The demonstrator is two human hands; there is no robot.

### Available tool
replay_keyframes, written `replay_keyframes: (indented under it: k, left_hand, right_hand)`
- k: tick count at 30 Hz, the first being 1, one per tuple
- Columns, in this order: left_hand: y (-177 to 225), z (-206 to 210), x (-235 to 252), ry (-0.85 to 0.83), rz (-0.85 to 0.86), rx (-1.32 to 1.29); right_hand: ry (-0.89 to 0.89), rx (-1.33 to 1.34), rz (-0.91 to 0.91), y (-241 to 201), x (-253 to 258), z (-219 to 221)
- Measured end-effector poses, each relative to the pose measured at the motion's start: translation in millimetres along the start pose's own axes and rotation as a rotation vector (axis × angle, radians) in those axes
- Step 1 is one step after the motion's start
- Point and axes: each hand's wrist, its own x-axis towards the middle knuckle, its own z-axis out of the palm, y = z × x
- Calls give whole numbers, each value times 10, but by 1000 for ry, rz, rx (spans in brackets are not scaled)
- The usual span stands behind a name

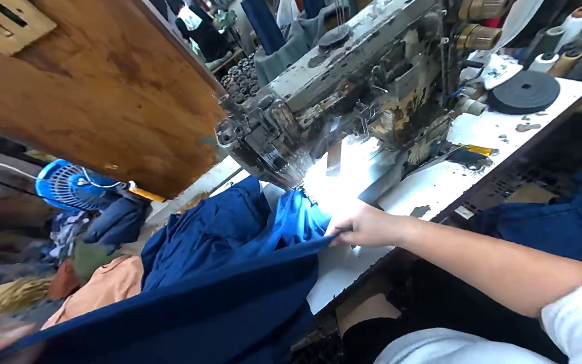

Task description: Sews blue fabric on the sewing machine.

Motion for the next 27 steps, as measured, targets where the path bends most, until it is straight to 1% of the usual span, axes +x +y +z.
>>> replay_keyframes:
  k: [2,5,12,15,18,21,24,27]
  left_hand:
    - [-104,20,133,-93,48,61]
    - [-140,4,265,-166,78,186]
    - [-325,55,390,-441,177,549]
    - [-356,203,429,-524,193,717]
    - [-492,354,422,-558,194,797]
    - [-517,570,473,-566,206,779]
    - [-597,763,503,-526,268,753]
    - [-617,924,551,-521,240,731]
  right_hand:
    - [54,-35,-81,38,3,48]
    - [91,-86,-131,53,30,70]
    - [110,-114,-196,109,35,111]
    - [83,-120,-176,82,28,87]
    - [63,-136,-169,67,36,64]
    - [50,-151,-176,67,47,70]
    - [58,-158,-200,75,43,87]
    - [67,-141,-206,70,45,92]
